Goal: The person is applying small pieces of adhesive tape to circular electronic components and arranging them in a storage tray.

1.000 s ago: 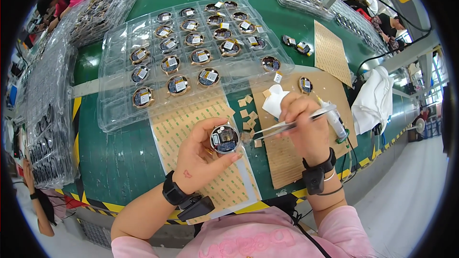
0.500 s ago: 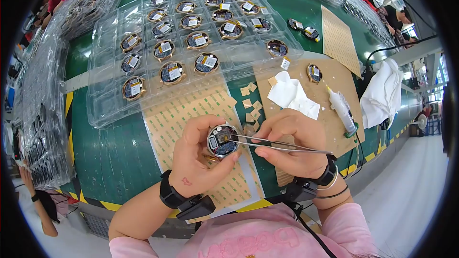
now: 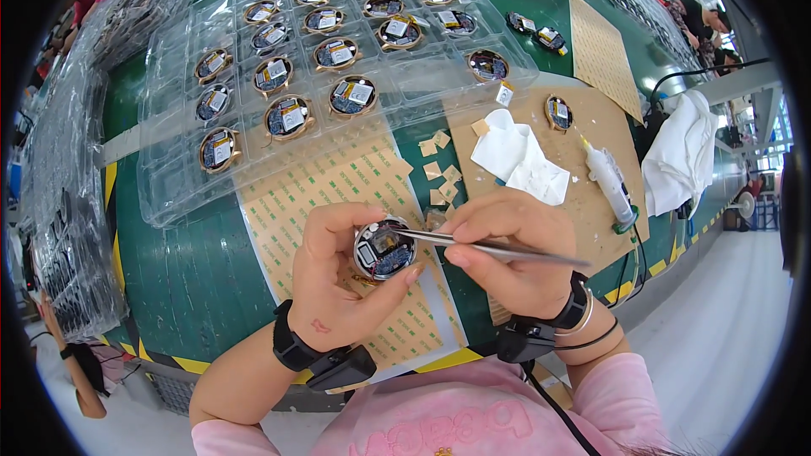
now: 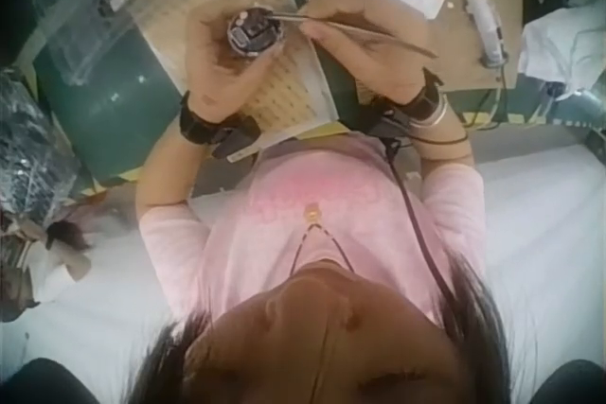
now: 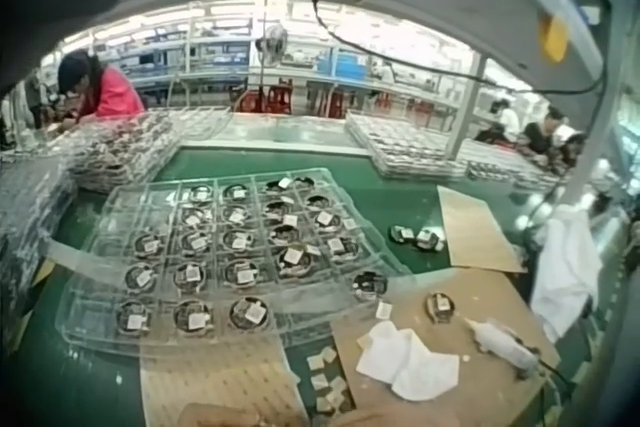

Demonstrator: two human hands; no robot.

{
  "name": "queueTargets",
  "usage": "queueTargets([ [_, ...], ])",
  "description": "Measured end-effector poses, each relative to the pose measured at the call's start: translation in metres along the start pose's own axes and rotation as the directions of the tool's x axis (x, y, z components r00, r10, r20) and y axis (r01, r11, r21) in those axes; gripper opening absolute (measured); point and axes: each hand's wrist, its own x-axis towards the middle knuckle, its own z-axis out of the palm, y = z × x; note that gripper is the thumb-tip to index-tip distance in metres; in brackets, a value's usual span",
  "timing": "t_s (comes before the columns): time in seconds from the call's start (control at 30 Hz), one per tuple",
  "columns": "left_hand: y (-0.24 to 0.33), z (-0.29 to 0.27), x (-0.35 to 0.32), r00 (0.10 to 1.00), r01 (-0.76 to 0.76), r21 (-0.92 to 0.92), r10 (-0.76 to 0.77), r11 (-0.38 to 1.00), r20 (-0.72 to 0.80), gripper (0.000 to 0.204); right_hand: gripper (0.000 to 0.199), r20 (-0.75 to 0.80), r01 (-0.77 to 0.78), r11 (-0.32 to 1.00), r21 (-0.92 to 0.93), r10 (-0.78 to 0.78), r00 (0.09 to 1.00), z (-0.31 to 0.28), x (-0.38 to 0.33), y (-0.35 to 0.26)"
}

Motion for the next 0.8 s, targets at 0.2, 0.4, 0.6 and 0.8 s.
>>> queueTargets([
  [0.2,0.003,-0.001,-0.001,0.999,-0.040,0.003,0.040,0.999,0.032,0.057,0.013,0.017,-0.373,0.782,0.498,0.422,0.907,0.003,-0.003,-0.003],
  [0.4,0.003,-0.002,-0.001,0.996,-0.048,-0.093,0.055,0.995,0.071,0.055,0.011,0.045,-0.357,0.718,0.598,0.414,0.909,0.002,-0.003,0.005],
  [0.6,0.000,-0.003,-0.004,0.994,-0.021,-0.134,0.035,0.991,0.100,0.054,0.013,0.126,-0.394,0.659,0.641,0.416,0.901,-0.005,0.000,0.008],
  [0.8,0.004,-0.004,0.001,0.994,-0.017,-0.183,0.036,0.983,0.103,0.054,0.015,0.207,-0.382,0.700,0.603,0.325,0.923,-0.006,-0.001,0.012],
])
